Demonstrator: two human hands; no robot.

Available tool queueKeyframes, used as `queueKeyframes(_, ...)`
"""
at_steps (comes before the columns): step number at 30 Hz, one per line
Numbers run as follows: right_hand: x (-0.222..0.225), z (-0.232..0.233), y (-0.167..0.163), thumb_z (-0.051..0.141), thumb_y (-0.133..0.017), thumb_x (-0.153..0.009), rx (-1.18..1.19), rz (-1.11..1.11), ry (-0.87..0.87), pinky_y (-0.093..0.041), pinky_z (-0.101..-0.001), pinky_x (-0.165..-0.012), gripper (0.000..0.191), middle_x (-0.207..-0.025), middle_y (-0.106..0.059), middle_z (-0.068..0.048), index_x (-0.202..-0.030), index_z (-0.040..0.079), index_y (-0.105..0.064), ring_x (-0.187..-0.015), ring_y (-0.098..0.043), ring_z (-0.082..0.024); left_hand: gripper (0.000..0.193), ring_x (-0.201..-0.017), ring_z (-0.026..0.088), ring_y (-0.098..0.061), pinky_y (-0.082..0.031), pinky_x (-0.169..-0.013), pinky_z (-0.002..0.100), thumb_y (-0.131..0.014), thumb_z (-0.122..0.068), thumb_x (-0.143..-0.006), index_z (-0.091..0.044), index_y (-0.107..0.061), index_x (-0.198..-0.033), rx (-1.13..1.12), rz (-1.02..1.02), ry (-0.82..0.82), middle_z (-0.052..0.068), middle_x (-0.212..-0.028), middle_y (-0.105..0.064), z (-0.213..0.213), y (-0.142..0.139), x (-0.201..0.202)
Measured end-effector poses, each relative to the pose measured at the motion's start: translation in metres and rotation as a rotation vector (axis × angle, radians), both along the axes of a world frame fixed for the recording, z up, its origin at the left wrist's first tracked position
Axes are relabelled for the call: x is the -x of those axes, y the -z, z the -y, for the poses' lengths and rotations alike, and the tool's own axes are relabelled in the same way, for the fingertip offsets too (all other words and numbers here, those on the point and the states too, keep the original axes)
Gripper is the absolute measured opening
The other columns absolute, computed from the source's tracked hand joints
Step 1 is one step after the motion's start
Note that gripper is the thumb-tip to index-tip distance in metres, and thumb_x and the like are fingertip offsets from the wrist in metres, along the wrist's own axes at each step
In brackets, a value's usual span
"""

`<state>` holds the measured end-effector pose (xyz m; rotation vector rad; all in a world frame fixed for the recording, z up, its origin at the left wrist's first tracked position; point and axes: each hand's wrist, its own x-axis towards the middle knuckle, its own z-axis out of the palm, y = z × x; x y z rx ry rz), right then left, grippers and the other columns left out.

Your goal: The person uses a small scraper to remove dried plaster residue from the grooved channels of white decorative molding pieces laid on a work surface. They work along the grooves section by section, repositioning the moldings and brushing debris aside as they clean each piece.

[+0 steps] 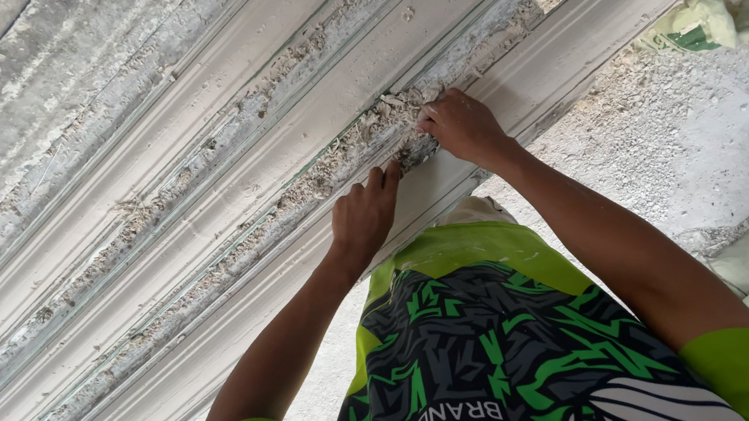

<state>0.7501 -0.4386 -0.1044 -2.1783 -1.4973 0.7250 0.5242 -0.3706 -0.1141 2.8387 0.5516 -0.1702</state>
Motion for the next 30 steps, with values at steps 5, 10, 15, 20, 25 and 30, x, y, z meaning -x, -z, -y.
queueKeyframes(5,-0.001,0.0,0.001,0.027,-0.065,-0.1,-0.017,-0.001,-0.039,-0.051,-0.0456,-0.091,0.023,-0.09,-0.074,-0.011,-0.097,0.006,-0.075,-0.102,-0.063,-0.031,0.053,-0.067,0.025,-0.068,-0.052,-0.042,0.039,-0.06,-0.013,-0.095,-0.005,-0.046,-0.145,-0.051,0.028,-0.031,0.012,-0.105,-0.063,0.009,-0.002,-0.004)
queueKeyframes(10,-0.004,0.004,0.0,0.028,-0.065,-0.101,-0.065,0.012,-0.041,-0.052,-0.045,-0.091,0.024,-0.092,-0.074,-0.011,-0.1,0.007,-0.076,-0.101,-0.064,-0.031,0.058,-0.066,0.026,-0.067,-0.052,-0.041,0.039,-0.062,-0.009,-0.092,-0.004,-0.044,-0.147,-0.004,0.048,-0.061,0.014,-0.105,-0.062,0.017,-0.004,-0.001)
queueKeyframes(15,-0.006,0.006,0.002,0.029,-0.066,-0.101,-0.062,0.03,0.052,-0.053,-0.0445,-0.089,0.024,-0.093,-0.074,-0.012,-0.101,0.007,-0.075,-0.104,-0.065,-0.03,0.061,-0.068,0.028,-0.068,-0.052,-0.041,0.039,-0.062,-0.009,-0.091,-0.004,-0.043,-0.148,0.008,0.033,-0.043,0.015,-0.107,-0.062,0.014,-0.001,0.006)
queueKeyframes(20,-0.009,0.004,0.005,0.029,-0.065,-0.101,-0.083,0.042,0.074,-0.053,-0.0458,-0.087,0.023,-0.089,-0.073,-0.012,-0.1,0.009,-0.075,-0.1,-0.065,-0.031,0.056,-0.064,0.027,-0.067,-0.053,-0.04,0.039,-0.06,-0.009,-0.095,-0.006,-0.044,-0.148,0.026,0.001,-0.014,0.015,-0.107,-0.063,0.003,0.003,0.012)
queueKeyframes(25,-0.01,0.0,0.004,0.029,-0.065,-0.101,-0.064,0.019,0.051,-0.053,-0.0481,-0.08,0.023,-0.085,-0.07,-0.014,-0.098,0.008,-0.073,-0.091,-0.066,-0.033,0.051,-0.065,0.028,-0.068,-0.052,-0.04,0.039,-0.059,-0.014,-0.093,-0.009,-0.051,-0.143,-0.038,0.091,0.036,0.014,-0.107,-0.065,-0.007,0.003,0.0)
queueKeyframes(30,-0.015,-0.002,-0.001,0.029,-0.064,-0.103,-0.006,-0.078,0.069,-0.053,-0.0479,-0.073,0.023,-0.081,-0.068,-0.014,-0.098,0.007,-0.071,-0.079,-0.067,-0.033,0.035,-0.057,0.022,-0.069,-0.054,-0.039,0.035,-0.052,-0.013,-0.106,-0.01,-0.054,-0.141,0.081,-0.078,0.038,0.015,-0.106,-0.065,-0.017,-0.006,-0.017)
